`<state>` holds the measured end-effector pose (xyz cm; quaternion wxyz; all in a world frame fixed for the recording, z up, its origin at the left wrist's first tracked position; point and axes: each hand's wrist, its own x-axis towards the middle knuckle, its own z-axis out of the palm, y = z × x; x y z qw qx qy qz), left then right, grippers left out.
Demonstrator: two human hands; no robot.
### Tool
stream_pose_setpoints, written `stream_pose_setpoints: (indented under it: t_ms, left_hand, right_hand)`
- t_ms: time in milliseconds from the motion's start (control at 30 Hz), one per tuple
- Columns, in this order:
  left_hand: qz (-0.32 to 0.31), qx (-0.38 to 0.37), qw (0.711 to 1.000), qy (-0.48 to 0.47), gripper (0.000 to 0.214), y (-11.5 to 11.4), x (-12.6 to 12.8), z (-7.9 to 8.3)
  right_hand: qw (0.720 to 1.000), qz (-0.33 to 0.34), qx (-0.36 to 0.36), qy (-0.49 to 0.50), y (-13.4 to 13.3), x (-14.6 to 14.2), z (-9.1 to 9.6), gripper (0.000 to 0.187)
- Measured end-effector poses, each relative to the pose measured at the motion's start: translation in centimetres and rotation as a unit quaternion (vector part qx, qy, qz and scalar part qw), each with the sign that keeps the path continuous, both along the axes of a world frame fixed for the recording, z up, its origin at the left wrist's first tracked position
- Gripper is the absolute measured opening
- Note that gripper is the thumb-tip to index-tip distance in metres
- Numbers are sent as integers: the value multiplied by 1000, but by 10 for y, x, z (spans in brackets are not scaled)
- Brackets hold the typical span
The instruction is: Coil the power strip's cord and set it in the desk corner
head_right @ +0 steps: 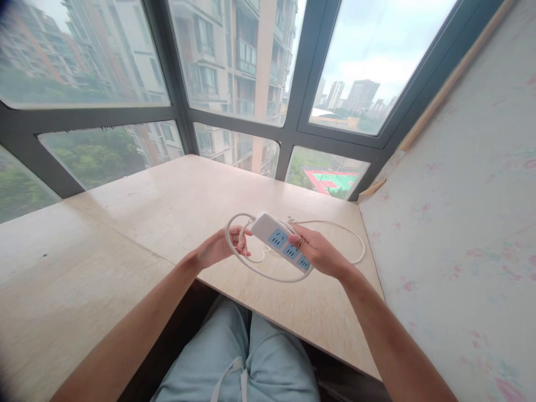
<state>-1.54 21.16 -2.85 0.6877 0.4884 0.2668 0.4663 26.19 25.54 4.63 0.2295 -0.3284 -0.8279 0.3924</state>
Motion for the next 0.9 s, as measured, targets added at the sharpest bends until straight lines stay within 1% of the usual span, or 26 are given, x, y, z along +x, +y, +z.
stream_pose_setpoints:
  t_ms: [100, 200, 267, 300, 333, 400, 433, 500, 633, 700, 733, 800, 867, 900]
  left_hand:
    - [13, 8, 999, -37, 61, -2, 20, -21]
    - [54, 50, 997, -14, 61, 0, 42, -35]
    - [85, 79, 992, 38, 54, 4, 55, -42]
    - [112, 94, 986, 78, 50, 7, 60, -43]
    - [144, 109, 975, 126, 46, 10, 63, -43]
    - [210, 143, 942, 220, 38, 18, 66, -40]
    - [237, 165, 922, 258, 35, 22, 65, -36]
    - [268, 210, 886, 316, 34, 31, 57, -24]
    - [303, 283, 803, 428, 32, 50, 31, 7]
    - [308, 304, 773, 464, 32, 59, 20, 23]
    - [309, 308, 767, 470, 34, 64, 16, 32]
    - [330, 300, 768, 459, 40, 72, 12, 52]
    - [378, 264, 784, 416, 46, 78, 15, 76]
    - [400, 238, 796, 386, 47, 80, 19, 90]
  right_hand:
    - [998, -43, 26, 44, 1, 2, 3, 44]
    - [989, -102, 31, 104, 3, 5, 2, 44]
    - [978, -135, 37, 158, 6, 8, 3, 42]
    - [971, -146, 41, 186, 7, 10, 4, 40]
    - [963, -152, 47, 215, 9, 12, 7, 39]
    - [948, -158, 60, 270, 12, 17, 16, 36]
    - [941, -159, 65, 293, 13, 20, 22, 35]
    - [928, -163, 73, 328, 13, 27, 34, 34]
    - [908, -169, 90, 373, 8, 38, 52, 29]
    - [897, -173, 96, 395, 7, 44, 54, 27]
    - [890, -178, 100, 408, 7, 46, 54, 27]
    - [876, -195, 113, 426, 9, 50, 49, 26]
    - [873, -225, 132, 412, 12, 53, 39, 27]
    - [879, -244, 139, 386, 13, 53, 33, 27]
